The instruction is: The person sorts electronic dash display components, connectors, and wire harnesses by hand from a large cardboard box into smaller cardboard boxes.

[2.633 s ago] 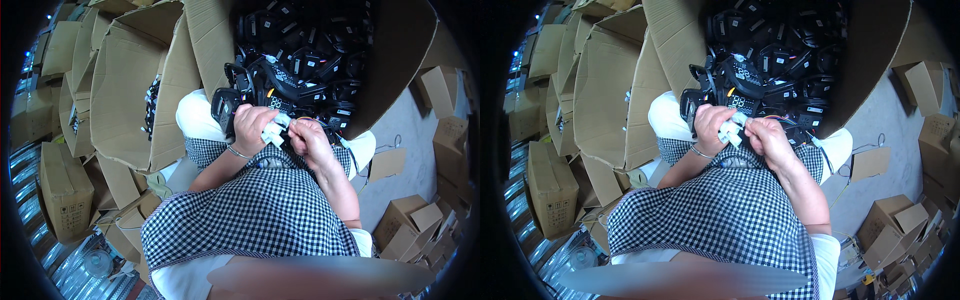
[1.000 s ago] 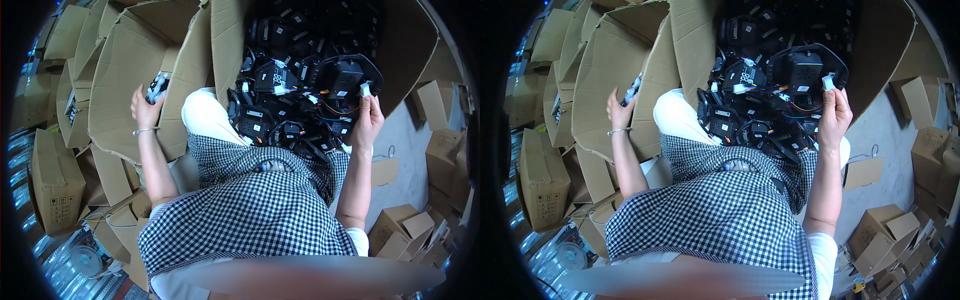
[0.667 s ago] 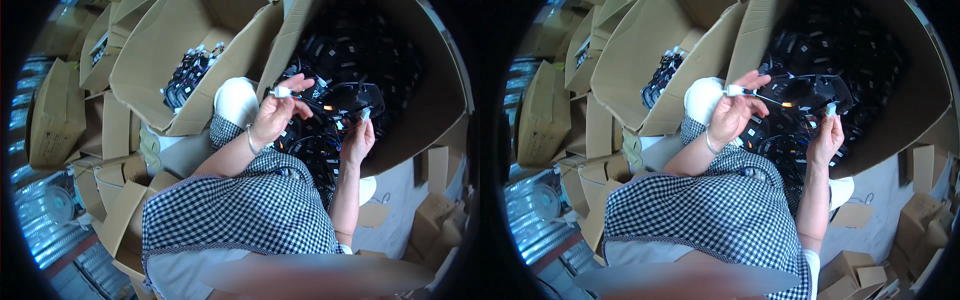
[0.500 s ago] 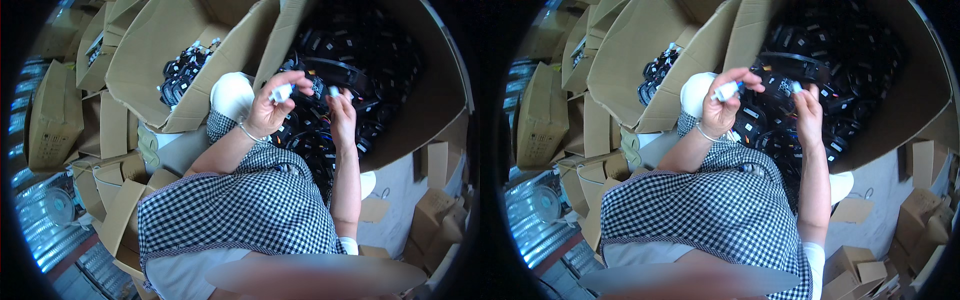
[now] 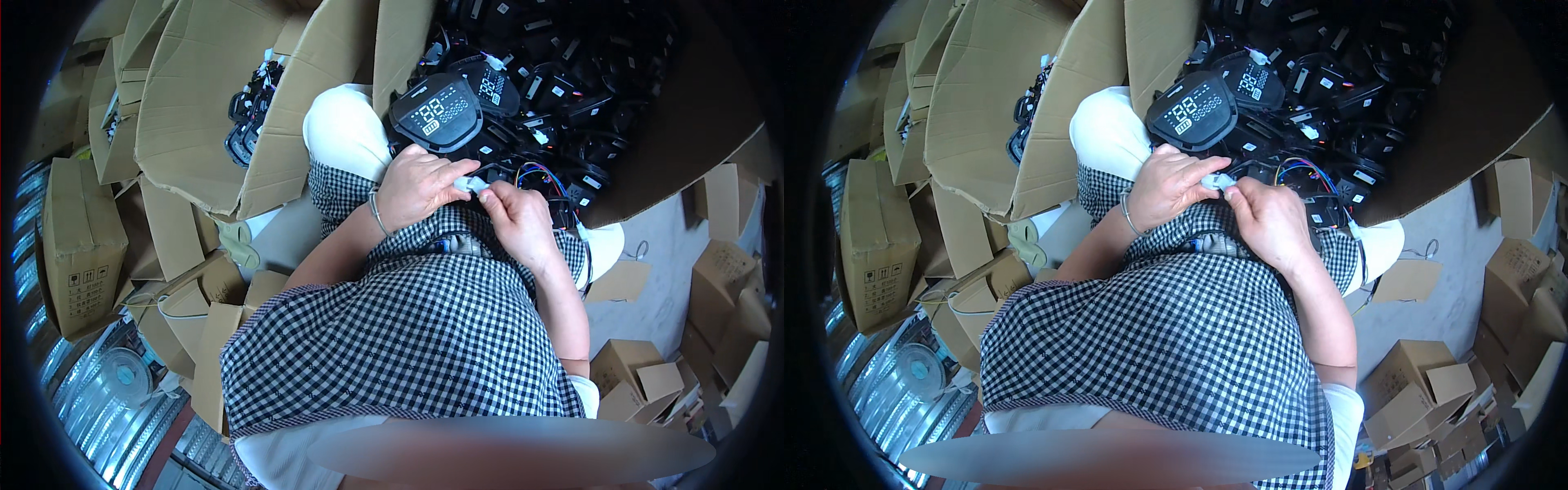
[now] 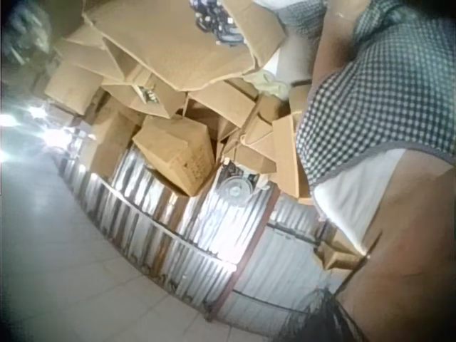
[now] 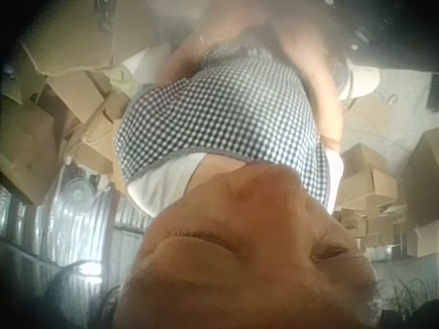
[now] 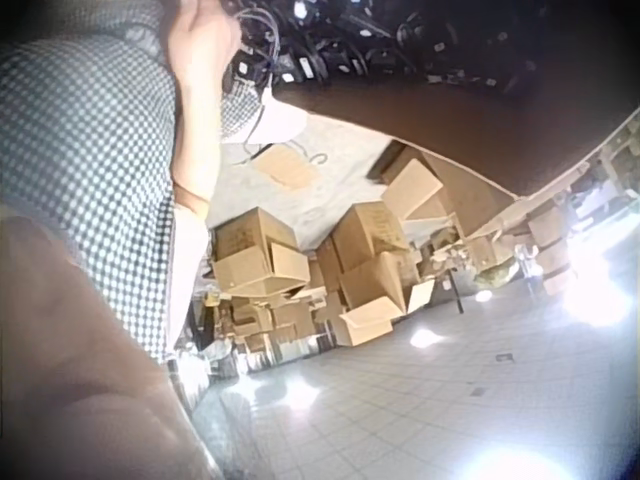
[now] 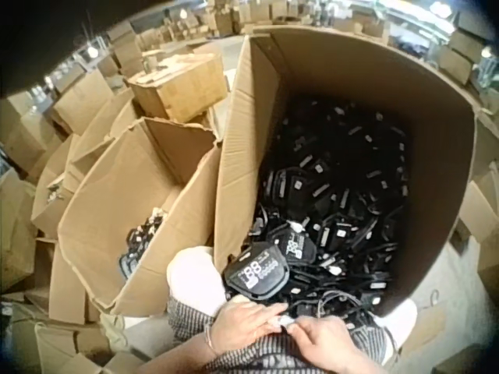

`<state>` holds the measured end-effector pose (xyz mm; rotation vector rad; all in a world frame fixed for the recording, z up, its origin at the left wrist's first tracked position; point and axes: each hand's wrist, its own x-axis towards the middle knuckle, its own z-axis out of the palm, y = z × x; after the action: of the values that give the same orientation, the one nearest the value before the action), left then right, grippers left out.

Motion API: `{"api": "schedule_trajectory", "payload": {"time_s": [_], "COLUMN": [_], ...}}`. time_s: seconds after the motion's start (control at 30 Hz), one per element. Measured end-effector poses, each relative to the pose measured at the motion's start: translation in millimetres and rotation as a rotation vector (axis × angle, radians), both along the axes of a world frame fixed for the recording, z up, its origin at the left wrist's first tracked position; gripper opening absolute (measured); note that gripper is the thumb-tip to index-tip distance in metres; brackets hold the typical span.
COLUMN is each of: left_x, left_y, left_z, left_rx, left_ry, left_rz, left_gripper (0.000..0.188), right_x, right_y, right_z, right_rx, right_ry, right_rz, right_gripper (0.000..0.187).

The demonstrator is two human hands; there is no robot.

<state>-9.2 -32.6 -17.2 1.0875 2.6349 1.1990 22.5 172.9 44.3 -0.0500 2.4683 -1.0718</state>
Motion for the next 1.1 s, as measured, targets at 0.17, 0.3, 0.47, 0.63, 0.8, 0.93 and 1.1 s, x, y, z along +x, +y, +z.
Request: {"api": "schedule_trajectory", "payload": {"time_s": [0.17, 0.3, 0.47, 0.63, 0.8, 0.93, 1.1], "left_x": [12, 12, 15, 18, 5, 0, -7], "left_y": [-3, -5, -4, -6, -1, -1, 20], "left_z": [-2, -7, -7, 7, 9, 10, 6], "left_rx": [-0.143, -0.026, -0.049, -0.200, 0.109, 0.209, 0.047], "left_ry": [0.043, 0.084, 0.020, -0.002, 0.204, 0.066, 0.079], "left_rz": [-0.140, -0.129, -0.077, 0.059, 0.123, 0.122, 0.179], "left_gripper": [0.047, 0.044, 0.038, 0.033, 0.030, 0.022, 0.024], "right_x": [-1, 9, -9, -64, -84, -82, -74], "right_y": [9, 11, 21, 58, 63, 68, 69], "right_z": [-25, -45, -19, -38, -87, -75, -66], "right_rx": [-0.158, -0.520, -0.292, 0.522, 0.640, 0.379, -0.089], "right_ry": [-0.184, -0.308, -0.217, 0.305, 0.293, 0.308, 0.169], "right_rz": [0.218, 0.070, 0.064, -0.081, 0.323, 0.279, 0.060], "right_gripper": [0.027, 0.027, 0.023, 0.017, 0.016, 0.015, 0.016]}}
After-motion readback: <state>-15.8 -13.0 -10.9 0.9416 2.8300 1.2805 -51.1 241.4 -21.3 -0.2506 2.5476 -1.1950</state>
